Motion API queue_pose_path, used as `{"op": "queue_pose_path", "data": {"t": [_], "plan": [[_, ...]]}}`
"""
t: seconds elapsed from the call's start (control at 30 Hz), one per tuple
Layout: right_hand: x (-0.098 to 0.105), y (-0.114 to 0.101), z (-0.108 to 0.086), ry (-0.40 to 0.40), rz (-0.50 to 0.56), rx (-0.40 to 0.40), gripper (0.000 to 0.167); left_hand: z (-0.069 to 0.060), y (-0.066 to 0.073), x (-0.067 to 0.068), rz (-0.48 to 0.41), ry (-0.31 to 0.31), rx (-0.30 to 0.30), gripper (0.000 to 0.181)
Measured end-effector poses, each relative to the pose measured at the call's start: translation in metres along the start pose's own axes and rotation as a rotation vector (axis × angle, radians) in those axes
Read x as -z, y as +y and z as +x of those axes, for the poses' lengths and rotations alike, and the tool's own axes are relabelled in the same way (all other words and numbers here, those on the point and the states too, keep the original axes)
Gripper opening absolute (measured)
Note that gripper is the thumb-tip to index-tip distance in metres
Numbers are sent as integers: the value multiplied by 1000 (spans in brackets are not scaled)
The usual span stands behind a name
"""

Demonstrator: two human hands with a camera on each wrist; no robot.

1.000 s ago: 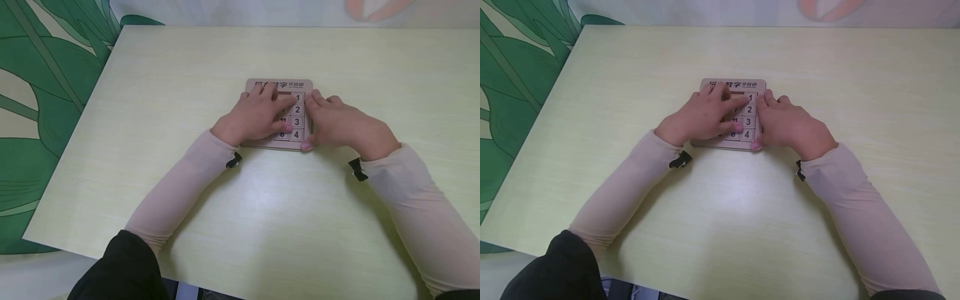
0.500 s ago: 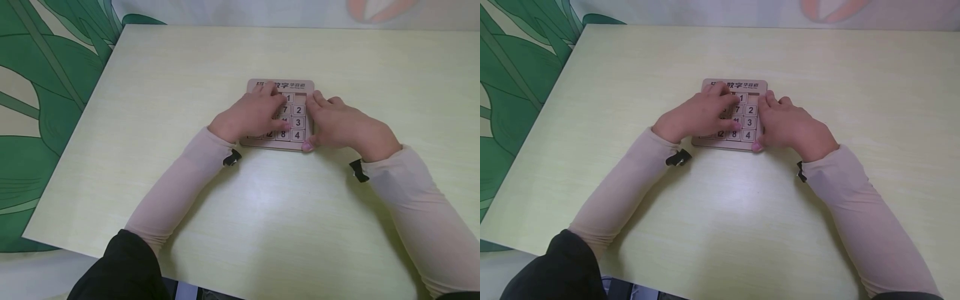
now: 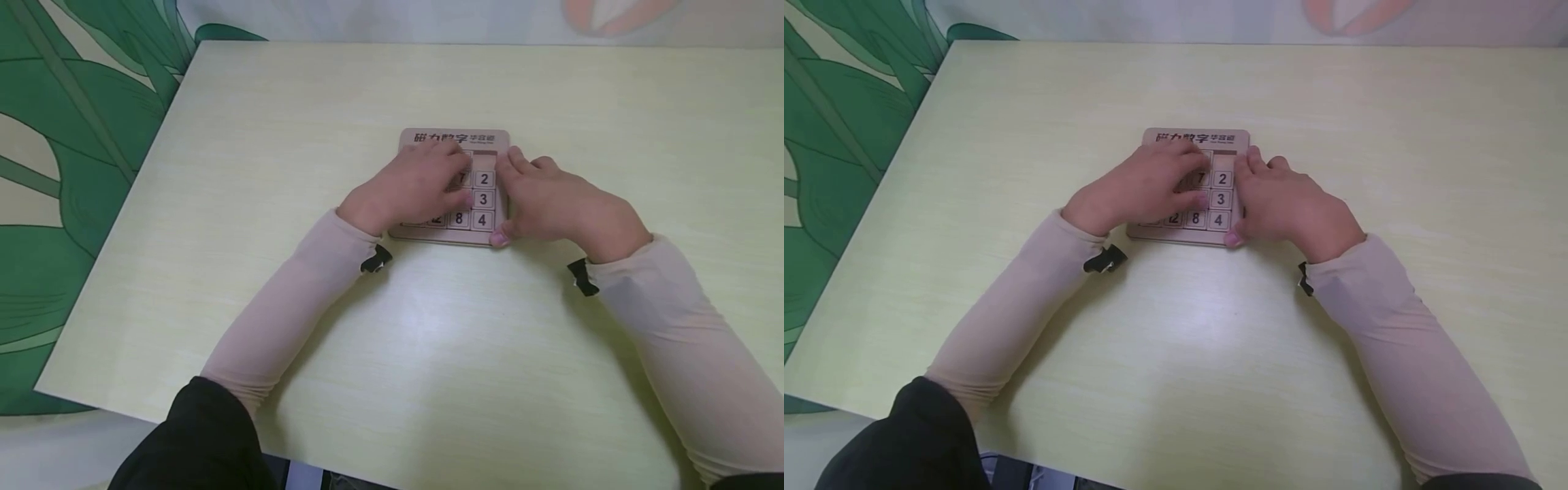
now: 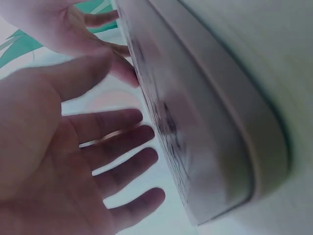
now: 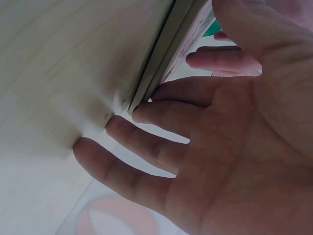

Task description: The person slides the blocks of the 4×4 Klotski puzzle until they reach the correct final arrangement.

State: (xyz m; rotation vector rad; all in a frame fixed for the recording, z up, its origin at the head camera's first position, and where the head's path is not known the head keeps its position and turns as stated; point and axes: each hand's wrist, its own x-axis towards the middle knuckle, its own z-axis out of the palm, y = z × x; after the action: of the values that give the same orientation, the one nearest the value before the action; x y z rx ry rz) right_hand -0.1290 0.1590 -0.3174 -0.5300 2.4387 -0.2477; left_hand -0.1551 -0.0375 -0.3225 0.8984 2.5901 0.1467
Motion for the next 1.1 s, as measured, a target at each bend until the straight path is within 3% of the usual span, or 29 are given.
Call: {"op": "queue_pose_path", "data": {"t": [0.23, 0.83, 1.1], "plan": [[2, -1, 2, -11, -9, 3, 121, -7, -2, 0, -15, -44, -75, 57], [1, 2, 0, -9, -9, -4, 120, -1, 8, -11, 58, -23, -36, 80], [1, 3, -1, -8, 3, 2, 121, -9, 6, -2, -84, -118, -52, 65]]}}
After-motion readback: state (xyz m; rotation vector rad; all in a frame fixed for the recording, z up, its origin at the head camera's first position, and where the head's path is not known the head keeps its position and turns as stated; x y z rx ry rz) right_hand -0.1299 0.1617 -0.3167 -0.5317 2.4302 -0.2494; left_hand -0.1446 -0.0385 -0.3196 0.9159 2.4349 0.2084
